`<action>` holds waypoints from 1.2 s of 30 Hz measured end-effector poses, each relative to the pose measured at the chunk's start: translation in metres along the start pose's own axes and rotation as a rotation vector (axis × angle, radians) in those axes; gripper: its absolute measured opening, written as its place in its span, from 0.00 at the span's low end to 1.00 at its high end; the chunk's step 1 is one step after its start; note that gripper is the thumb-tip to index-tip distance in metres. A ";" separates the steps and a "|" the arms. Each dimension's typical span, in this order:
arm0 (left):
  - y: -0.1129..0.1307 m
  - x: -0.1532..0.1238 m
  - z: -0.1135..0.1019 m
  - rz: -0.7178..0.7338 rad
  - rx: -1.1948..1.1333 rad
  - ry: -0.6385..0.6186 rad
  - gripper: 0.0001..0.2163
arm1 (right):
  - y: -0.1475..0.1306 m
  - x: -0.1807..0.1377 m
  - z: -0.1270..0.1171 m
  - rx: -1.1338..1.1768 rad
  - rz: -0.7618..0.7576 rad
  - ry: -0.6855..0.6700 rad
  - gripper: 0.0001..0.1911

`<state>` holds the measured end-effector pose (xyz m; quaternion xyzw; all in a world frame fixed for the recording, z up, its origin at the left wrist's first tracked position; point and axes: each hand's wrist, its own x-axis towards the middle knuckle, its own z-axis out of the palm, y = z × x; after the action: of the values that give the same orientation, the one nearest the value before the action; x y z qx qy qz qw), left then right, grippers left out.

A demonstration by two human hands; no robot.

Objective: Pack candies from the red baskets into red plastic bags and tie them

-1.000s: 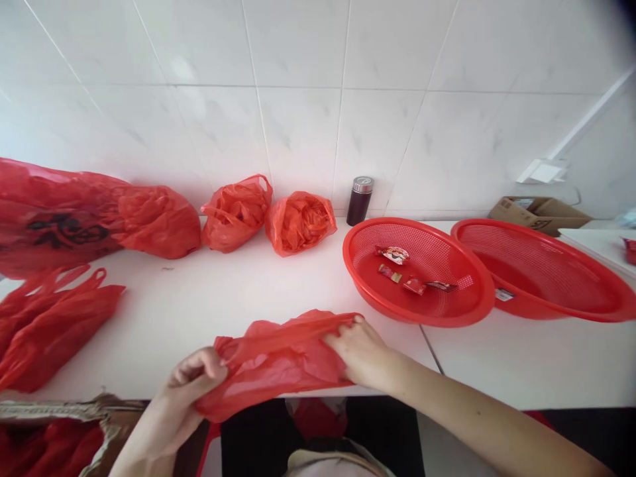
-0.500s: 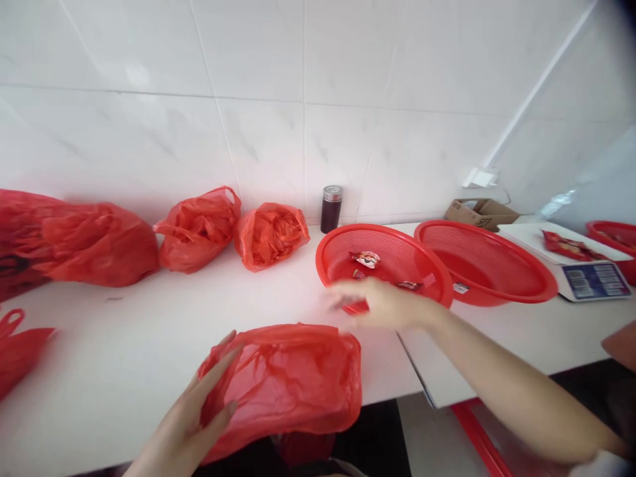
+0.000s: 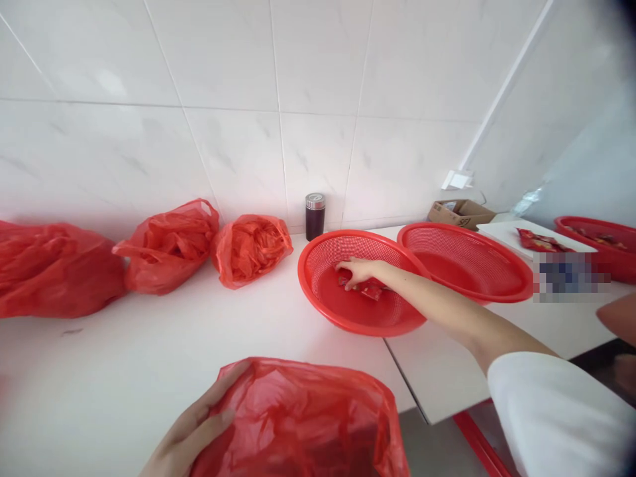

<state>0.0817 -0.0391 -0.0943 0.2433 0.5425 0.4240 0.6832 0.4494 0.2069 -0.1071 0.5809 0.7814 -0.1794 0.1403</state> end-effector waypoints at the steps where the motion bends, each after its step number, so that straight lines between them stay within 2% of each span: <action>1: 0.000 0.003 0.001 -0.026 -0.048 0.010 0.28 | -0.001 0.002 0.000 -0.013 -0.011 0.004 0.39; 3: 0.001 0.007 0.003 -0.038 -0.094 0.026 0.31 | -0.004 0.003 0.000 -0.045 -0.028 0.023 0.28; 5: 0.003 0.010 0.008 -0.005 -0.083 0.035 0.31 | -0.007 0.003 0.000 -0.074 -0.030 0.052 0.25; 7: 0.004 0.011 0.014 0.025 -0.055 0.032 0.30 | -0.010 0.003 0.000 -0.095 -0.010 0.079 0.32; 10: 0.005 0.011 0.022 0.035 -0.052 0.015 0.30 | -0.012 0.008 -0.004 -0.110 0.047 0.104 0.48; 12: 0.004 0.013 0.025 0.047 -0.070 0.015 0.30 | -0.013 0.012 -0.008 -0.106 0.072 0.088 0.51; 14: 0.002 0.014 0.025 0.053 -0.078 0.026 0.30 | -0.014 0.015 -0.012 -0.086 0.065 0.040 0.46; 17: 0.000 0.016 0.025 0.065 -0.092 0.036 0.30 | -0.016 0.017 -0.011 -0.040 0.023 -0.014 0.30; 19: 0.001 0.015 0.025 0.082 -0.099 0.043 0.29 | -0.017 0.014 -0.009 -0.007 0.002 0.002 0.20; 21: 0.002 0.013 0.024 0.094 -0.104 0.059 0.28 | -0.017 0.009 -0.011 0.040 -0.018 0.035 0.16; 24: 0.004 0.010 0.024 0.093 -0.120 0.067 0.29 | -0.024 -0.010 -0.026 0.141 -0.063 0.075 0.17; 26: 0.004 0.009 0.026 0.086 -0.129 0.062 0.31 | -0.040 -0.030 -0.039 0.263 -0.156 0.110 0.17; 28: 0.003 0.010 0.030 0.091 -0.140 0.058 0.33 | -0.067 -0.056 -0.047 0.481 -0.365 0.125 0.16; 29: 0.002 0.011 0.032 0.097 -0.140 0.056 0.34 | -0.084 -0.069 -0.047 0.616 -0.514 0.095 0.16; 31: 0.000 0.012 0.037 0.107 -0.133 0.036 0.35 | -0.123 -0.091 -0.037 0.682 -0.706 -0.108 0.15; 32: -0.002 0.013 0.039 0.108 -0.128 0.021 0.37 | -0.142 -0.100 -0.027 0.611 -0.748 -0.217 0.16; 33: -0.003 0.013 0.041 0.104 -0.126 0.004 0.37 | -0.159 -0.105 -0.014 0.495 -0.764 -0.250 0.16; 34: -0.004 0.013 0.042 0.098 -0.127 -0.013 0.38 | -0.174 -0.109 -0.002 0.345 -0.755 -0.224 0.15; 36: -0.005 0.012 0.042 0.083 -0.134 -0.038 0.39 | -0.194 -0.111 0.020 0.076 -0.686 -0.082 0.15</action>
<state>0.1235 -0.0265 -0.0928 0.2273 0.4892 0.4826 0.6900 0.2950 0.0527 -0.0548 0.2817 0.9177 -0.2681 0.0815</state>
